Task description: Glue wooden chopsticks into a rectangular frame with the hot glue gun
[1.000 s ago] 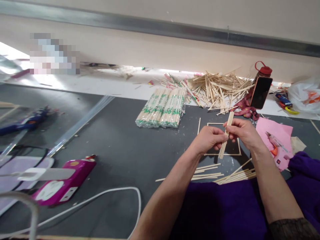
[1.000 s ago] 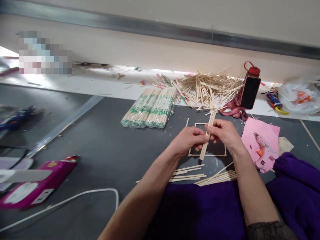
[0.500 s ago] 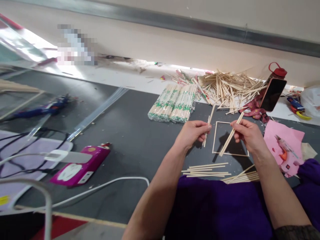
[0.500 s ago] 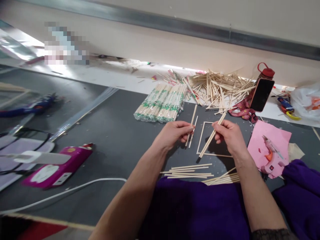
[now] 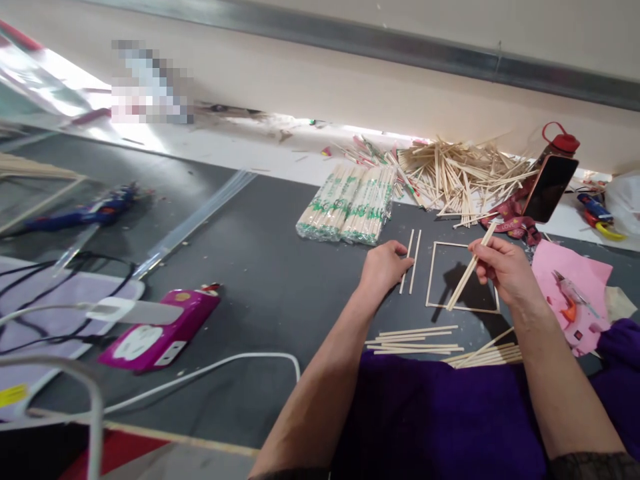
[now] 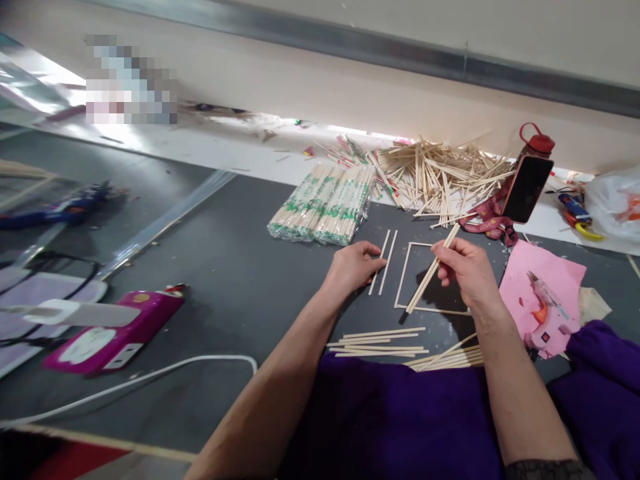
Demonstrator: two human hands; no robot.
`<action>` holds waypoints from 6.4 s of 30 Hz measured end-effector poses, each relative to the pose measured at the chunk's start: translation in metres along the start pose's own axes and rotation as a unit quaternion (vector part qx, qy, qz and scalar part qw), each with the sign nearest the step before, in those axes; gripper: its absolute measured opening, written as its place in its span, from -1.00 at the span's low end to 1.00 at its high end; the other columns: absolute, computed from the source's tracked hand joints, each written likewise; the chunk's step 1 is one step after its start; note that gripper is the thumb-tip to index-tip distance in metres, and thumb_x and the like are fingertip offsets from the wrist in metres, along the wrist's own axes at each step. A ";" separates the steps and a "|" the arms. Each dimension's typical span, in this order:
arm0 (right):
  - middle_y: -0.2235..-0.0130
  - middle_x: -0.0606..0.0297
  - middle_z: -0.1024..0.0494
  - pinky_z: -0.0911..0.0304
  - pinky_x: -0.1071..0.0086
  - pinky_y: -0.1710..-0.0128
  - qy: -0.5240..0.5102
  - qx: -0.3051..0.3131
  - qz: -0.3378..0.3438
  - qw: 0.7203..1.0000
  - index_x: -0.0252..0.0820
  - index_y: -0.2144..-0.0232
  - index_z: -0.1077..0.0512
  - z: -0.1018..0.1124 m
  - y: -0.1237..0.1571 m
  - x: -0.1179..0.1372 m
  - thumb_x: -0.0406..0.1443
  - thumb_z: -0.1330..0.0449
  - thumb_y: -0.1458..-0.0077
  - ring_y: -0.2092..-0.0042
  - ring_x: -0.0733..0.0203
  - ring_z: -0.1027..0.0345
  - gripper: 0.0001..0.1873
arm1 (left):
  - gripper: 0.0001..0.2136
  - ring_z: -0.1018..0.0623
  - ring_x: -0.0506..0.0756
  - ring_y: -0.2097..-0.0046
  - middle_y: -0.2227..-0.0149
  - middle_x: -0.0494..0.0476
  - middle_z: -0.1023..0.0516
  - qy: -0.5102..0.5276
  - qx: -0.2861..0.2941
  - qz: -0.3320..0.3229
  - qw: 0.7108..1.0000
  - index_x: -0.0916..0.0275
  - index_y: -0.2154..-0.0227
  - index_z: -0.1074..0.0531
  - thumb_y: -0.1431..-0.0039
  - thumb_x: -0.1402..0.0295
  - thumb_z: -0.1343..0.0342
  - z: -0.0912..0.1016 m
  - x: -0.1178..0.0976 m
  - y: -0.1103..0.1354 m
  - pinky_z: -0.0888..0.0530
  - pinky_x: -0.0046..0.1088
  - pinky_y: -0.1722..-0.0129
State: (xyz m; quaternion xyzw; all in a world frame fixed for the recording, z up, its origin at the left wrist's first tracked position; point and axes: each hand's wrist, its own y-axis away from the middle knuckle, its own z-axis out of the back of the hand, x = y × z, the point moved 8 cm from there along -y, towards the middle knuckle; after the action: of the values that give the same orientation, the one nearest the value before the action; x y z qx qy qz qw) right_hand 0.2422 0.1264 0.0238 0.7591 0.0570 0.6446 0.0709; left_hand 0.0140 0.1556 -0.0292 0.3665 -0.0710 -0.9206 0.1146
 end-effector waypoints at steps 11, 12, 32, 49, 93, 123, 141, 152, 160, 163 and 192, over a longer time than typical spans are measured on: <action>0.57 0.44 -0.40 -0.04 0.57 0.72 0.018 0.033 0.010 0.999 -0.23 0.46 -0.49 0.001 -0.001 0.004 -0.14 -0.37 0.19 0.62 0.43 -0.23 -0.70 | -0.77 -0.30 -0.13 0.65 0.50 0.03 -0.51 0.277 0.190 -0.073 0.939 0.28 0.43 -0.52 -0.09 0.21 -0.10 -0.013 -0.081 0.047 -0.17 -0.59 0.65; 0.58 0.44 -0.41 -0.03 0.56 0.71 0.024 0.035 0.020 0.999 -0.23 0.45 -0.49 0.002 -0.001 0.006 -0.13 -0.36 0.16 0.62 0.43 -0.23 -0.71 | -0.77 -0.30 -0.13 0.65 0.54 0.01 -0.48 0.281 0.226 -0.083 0.929 0.29 0.46 -0.51 -0.09 0.21 -0.10 -0.020 -0.091 0.054 -0.17 -0.60 0.65; 0.56 0.39 -0.43 -0.01 0.54 0.71 0.066 -0.164 0.144 0.974 -0.20 0.48 -0.50 0.078 0.008 0.054 -0.18 -0.31 0.10 0.62 0.44 -0.20 -0.81 | -0.84 -0.25 -0.15 0.67 0.62 -0.02 -0.43 0.359 0.262 -0.017 0.896 0.28 0.57 -0.40 0.06 0.32 -0.23 -0.051 -0.065 0.048 -0.17 -0.59 0.68; 0.56 0.37 -0.47 -0.16 0.52 0.64 0.161 -0.034 0.098 0.981 -0.20 0.44 -0.52 0.029 0.007 0.037 -0.14 -0.26 0.04 0.55 0.34 -0.33 -0.77 | -0.85 -0.21 -0.11 0.66 0.71 -0.10 -0.28 0.303 0.282 -0.084 0.907 0.27 0.56 -0.41 0.10 0.30 -0.20 -0.057 -0.084 0.067 -0.11 -0.55 0.64; 0.61 0.38 -0.44 -0.10 0.49 0.66 0.279 -0.135 0.068 0.948 -0.20 0.53 -0.49 0.056 -0.002 0.028 -0.23 -0.13 0.10 0.64 0.35 -0.25 -0.81 | -0.87 -0.23 -0.12 0.62 0.67 -0.09 -0.36 0.298 0.287 -0.084 0.907 0.27 0.59 -0.39 0.11 0.34 -0.20 -0.066 -0.085 0.068 -0.12 -0.57 0.60; 0.57 0.37 -0.43 -0.08 0.53 0.65 0.245 -0.107 0.098 0.959 -0.20 0.53 -0.40 0.052 0.009 0.044 -0.11 -0.18 -0.02 0.60 0.40 -0.24 -0.72 | -0.67 -0.20 -0.17 0.71 0.64 -0.06 -0.44 0.562 0.126 -0.012 0.817 0.28 0.55 -0.38 0.25 0.17 -0.35 -0.034 -0.068 0.045 -0.10 -0.65 0.74; 0.22 0.03 -0.60 -0.24 0.36 0.20 0.651 0.030 0.104 0.752 -0.28 0.29 -0.57 -0.120 -0.171 0.030 -0.36 -0.14 0.03 0.12 0.01 -0.47 -0.74 | -0.69 -0.22 -0.18 0.69 0.61 -0.03 -0.47 0.611 -0.037 0.007 0.791 0.30 0.55 -0.39 0.15 0.16 -0.32 -0.019 -0.027 0.045 -0.13 -0.67 0.72; 0.49 0.10 -0.52 -0.23 0.41 0.37 0.548 0.047 0.096 0.830 -0.29 0.56 -0.43 -0.122 -0.193 0.025 -0.35 -0.18 0.08 0.31 0.11 -0.45 -0.90 | -0.69 -0.22 -0.17 0.67 0.60 -0.04 -0.47 0.604 -0.030 0.033 0.796 0.28 0.54 -0.39 0.14 0.15 -0.31 -0.018 -0.023 0.044 -0.14 -0.65 0.69; 0.63 0.48 -0.28 0.07 0.57 0.71 0.187 0.156 0.015 0.970 -0.17 0.53 -0.27 -0.103 -0.087 0.029 -0.19 -0.16 0.08 0.65 0.47 -0.10 -0.81 | -0.69 -0.27 -0.17 0.65 0.64 -0.09 -0.40 0.651 0.000 0.056 0.757 0.30 0.55 -0.42 0.27 0.22 -0.38 -0.011 -0.019 0.039 -0.17 -0.67 0.67; 0.67 0.52 -0.29 0.05 0.59 0.72 0.098 0.144 -0.031 0.984 -0.19 0.53 -0.30 -0.078 -0.034 0.012 -0.16 -0.27 0.15 0.66 0.47 -0.10 -0.74 | -0.67 -0.26 -0.17 0.67 0.68 -0.10 -0.36 0.654 0.059 0.059 0.752 0.31 0.57 -0.42 0.31 0.21 -0.40 -0.016 -0.025 0.040 -0.18 -0.67 0.68; 0.58 0.46 -0.39 -0.09 0.54 0.62 0.122 0.081 -0.056 0.988 -0.19 0.49 -0.42 -0.028 0.038 -0.042 -0.15 -0.28 0.07 0.56 0.40 -0.27 -0.78 | -0.71 -0.31 -0.11 0.68 0.73 -0.06 -0.37 0.529 0.144 0.045 0.835 0.31 0.57 -0.48 0.32 0.22 -0.38 -0.048 -0.046 0.058 -0.25 -0.61 0.68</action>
State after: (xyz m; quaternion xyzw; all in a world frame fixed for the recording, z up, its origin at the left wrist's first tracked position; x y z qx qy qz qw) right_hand 0.2079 0.0829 -0.0058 0.6737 0.1595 0.7206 0.0374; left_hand 0.0888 0.1096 -0.0206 0.8061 -0.1480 -0.5599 0.1221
